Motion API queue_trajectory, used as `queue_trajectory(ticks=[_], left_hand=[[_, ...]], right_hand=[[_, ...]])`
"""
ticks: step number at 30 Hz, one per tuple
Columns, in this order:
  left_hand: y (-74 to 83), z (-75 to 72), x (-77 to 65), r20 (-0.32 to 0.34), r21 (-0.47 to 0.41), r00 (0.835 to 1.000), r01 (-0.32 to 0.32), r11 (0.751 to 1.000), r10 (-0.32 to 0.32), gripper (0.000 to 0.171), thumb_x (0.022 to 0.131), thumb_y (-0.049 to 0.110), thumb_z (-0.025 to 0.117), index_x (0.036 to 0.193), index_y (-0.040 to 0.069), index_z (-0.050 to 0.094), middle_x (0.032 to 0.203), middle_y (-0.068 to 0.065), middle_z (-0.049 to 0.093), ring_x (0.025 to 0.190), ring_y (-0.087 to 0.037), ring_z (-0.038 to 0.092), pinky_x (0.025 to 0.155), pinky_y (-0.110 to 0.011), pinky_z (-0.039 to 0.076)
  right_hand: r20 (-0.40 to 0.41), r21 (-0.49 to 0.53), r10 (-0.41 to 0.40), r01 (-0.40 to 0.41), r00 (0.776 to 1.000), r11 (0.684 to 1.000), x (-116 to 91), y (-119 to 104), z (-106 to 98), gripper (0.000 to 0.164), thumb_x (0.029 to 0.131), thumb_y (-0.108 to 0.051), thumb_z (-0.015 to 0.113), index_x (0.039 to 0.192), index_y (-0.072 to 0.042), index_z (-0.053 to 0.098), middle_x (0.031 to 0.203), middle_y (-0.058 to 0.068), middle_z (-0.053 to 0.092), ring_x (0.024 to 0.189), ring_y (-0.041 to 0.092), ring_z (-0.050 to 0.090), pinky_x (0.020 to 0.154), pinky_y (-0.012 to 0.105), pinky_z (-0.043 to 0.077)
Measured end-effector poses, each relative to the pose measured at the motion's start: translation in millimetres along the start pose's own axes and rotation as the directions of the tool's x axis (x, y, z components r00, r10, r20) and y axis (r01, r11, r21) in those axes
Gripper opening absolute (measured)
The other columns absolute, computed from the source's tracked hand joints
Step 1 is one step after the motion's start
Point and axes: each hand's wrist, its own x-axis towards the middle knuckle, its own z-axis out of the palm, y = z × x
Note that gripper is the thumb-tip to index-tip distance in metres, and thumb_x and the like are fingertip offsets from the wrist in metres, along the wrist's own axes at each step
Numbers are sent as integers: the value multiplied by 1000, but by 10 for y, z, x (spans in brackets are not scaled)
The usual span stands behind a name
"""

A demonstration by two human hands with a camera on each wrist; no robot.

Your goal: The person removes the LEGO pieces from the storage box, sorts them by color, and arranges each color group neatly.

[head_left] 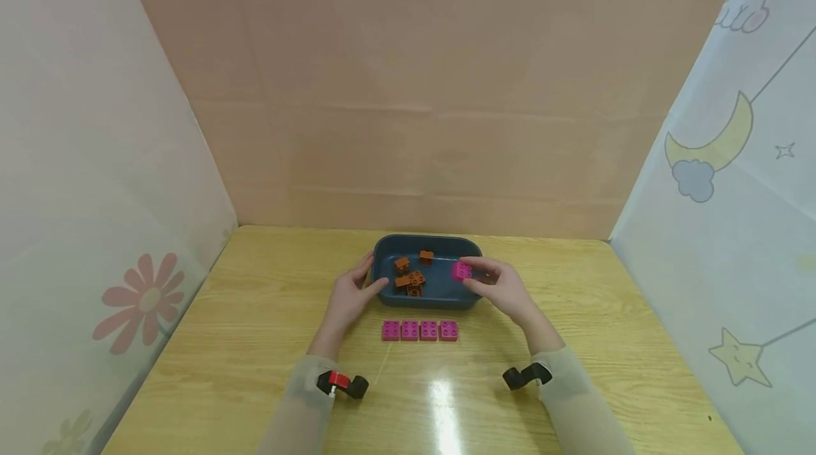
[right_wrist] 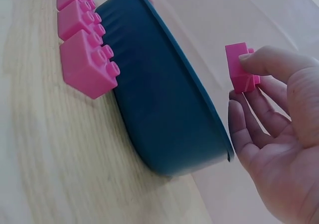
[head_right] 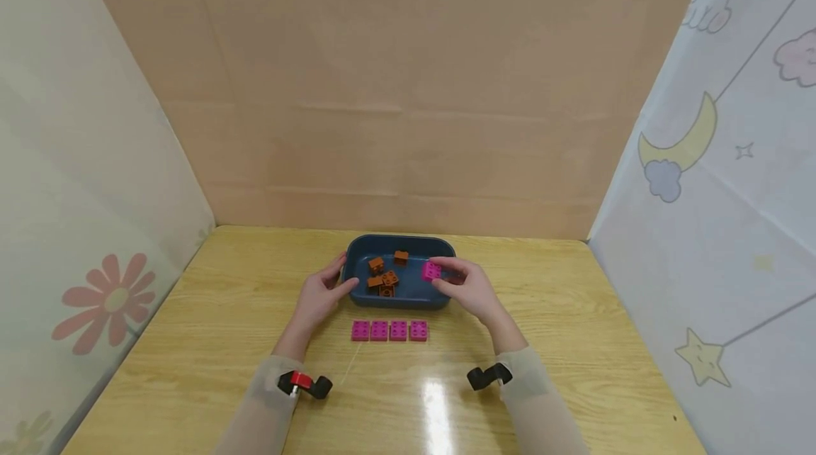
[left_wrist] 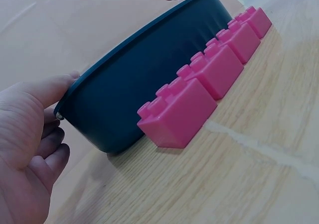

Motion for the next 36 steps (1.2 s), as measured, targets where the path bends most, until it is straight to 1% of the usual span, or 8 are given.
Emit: queue_trajectory(ticks=[6,13,16,21,25,28,33,36], left_hand=[[-12,1,-5,3,-12,1000,1,1000,-1,77,98,28,82,160,2,45,169,-4,40,158,-24,32,124,-36,34],[-18,-2,-5,8,-16,1000,-1,1000,1,78,98,30,82,160,2,44,169,-4,40,158,-23,33,123,-36,35],[-14,2,-8,7,-13,1000,2,1000,-2,79,98,30,83,160,2,45,169,-4,40,158,-23,33,124,-36,35],[1,2,-15,6,-26,1000,6,1000,-6,78,98,29,82,160,1,44,170,-5,39,158,-23,31,124,-37,34],[14,-7,-6,3,-35,1000,4,999,-4,77,98,28,82,160,1,45,170,-4,39,158,-23,31,124,-37,34],[16,-13,-2,1,-34,1000,-3,999,3,77,98,28,83,160,1,45,170,-5,39,158,-24,32,124,-36,34],[-21,-6,-2,8,-27,1000,-9,1000,9,78,98,30,82,160,2,45,170,-8,38,158,-24,31,124,-37,33],[-33,1,-8,5,-33,1000,-7,999,7,79,98,30,83,160,1,45,170,-8,38,159,-25,31,125,-39,33]], right_hand=[[-21,37,4,-3,1000,999,-104,7,-35,44,99,-14,80,141,-7,70,135,16,69,117,37,65,90,24,61],[-45,63,-12,15,999,998,-307,109,-118,44,99,-13,80,141,-4,69,137,13,69,119,17,65,95,24,60],[-49,82,-17,21,999,996,-424,176,-170,43,100,-11,79,140,-1,69,136,8,70,117,13,66,94,24,61],[-23,142,-40,43,999,989,-570,268,-237,41,99,-2,76,138,7,67,128,1,74,113,14,70,92,28,63],[16,176,-55,51,998,983,-635,287,-267,42,97,3,75,137,13,64,123,-1,75,108,15,73,89,31,64],[52,176,-54,44,997,983,-656,291,-279,44,97,2,76,138,14,63,126,4,75,107,16,74,90,32,64],[125,150,-41,22,991,988,-686,309,-288,44,97,1,76,138,12,64,134,21,70,112,25,74,92,33,64],[166,128,-27,5,986,992,-696,319,-285,42,99,-1,76,138,10,65,136,27,67,114,28,73,92,34,64]])
